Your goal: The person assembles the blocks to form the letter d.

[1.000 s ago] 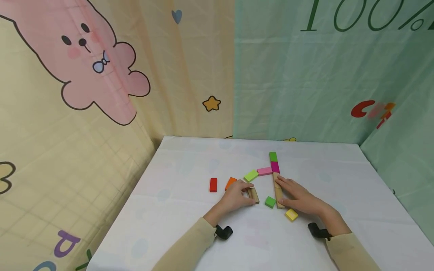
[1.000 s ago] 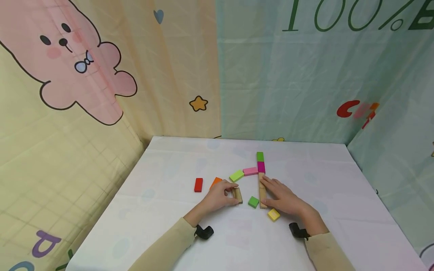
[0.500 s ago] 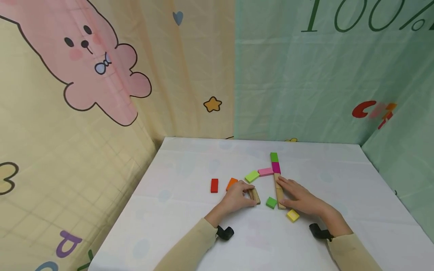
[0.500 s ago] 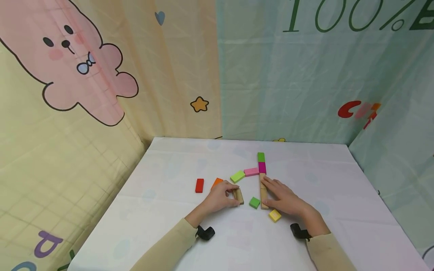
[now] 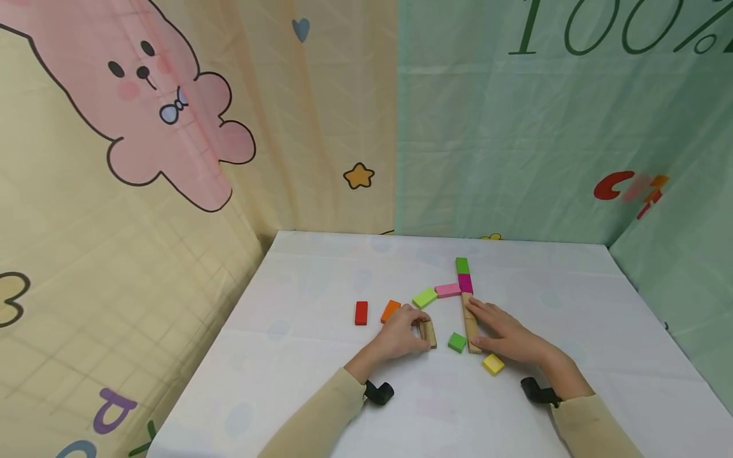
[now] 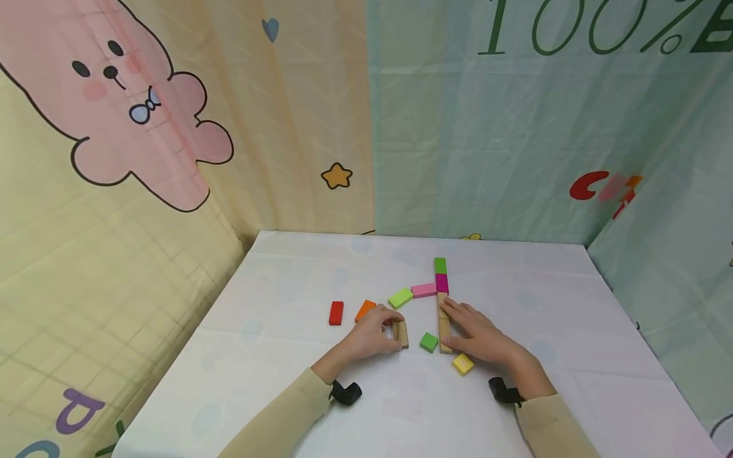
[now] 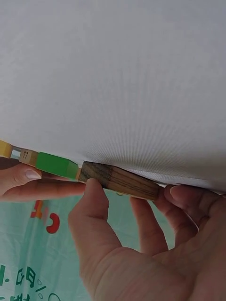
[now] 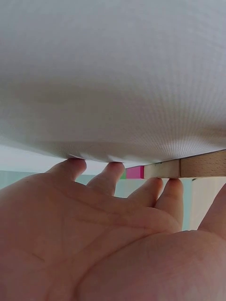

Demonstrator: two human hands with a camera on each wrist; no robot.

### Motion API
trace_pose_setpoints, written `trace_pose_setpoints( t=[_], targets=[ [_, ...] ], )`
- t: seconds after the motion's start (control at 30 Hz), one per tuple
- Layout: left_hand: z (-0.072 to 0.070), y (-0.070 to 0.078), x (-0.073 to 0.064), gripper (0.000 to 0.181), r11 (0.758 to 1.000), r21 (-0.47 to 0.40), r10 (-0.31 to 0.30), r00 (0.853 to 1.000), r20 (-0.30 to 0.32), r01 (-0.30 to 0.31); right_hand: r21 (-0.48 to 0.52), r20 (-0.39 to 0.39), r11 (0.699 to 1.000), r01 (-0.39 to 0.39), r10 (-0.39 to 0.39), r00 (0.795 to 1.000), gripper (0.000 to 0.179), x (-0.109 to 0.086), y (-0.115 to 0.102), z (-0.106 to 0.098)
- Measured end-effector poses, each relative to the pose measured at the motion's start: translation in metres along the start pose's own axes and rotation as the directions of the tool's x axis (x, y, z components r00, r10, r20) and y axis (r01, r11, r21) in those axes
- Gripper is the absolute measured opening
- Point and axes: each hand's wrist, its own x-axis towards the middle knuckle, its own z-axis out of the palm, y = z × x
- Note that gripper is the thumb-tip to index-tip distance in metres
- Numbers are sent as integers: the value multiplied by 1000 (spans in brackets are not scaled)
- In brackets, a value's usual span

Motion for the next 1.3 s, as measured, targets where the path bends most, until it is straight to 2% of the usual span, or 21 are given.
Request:
trace_pose_setpoints(
  t=[0.23, 0.37, 0.73, 1.07, 1.3],
  targets=[
    [0, 1, -4, 53, 1000, 8, -13, 1000, 13, 13, -3, 5, 1000, -10, 10, 1000, 84, 1, 0, 1],
    [0, 1, -5, 51, 1000, 15, -10, 1000, 14, 10, -2, 4, 1000, -20, 20, 1000, 84, 1, 1, 3],
    [-14, 2, -5, 52, 999, -1, 40, 999, 34, -40, 4, 4, 1000, -23, 23, 1000, 84, 2, 1, 0],
    [-20, -8, -3, 56, 998, 6, 68, 998, -18, -68, -10, 5, 999, -36, 36, 999, 83, 2, 3, 2],
    [-24, -11, -2, 56, 998, 41, 56, 997, -47, -54, -11, 9, 1000, -20, 20, 1000, 83, 1, 3, 1]
  ],
)
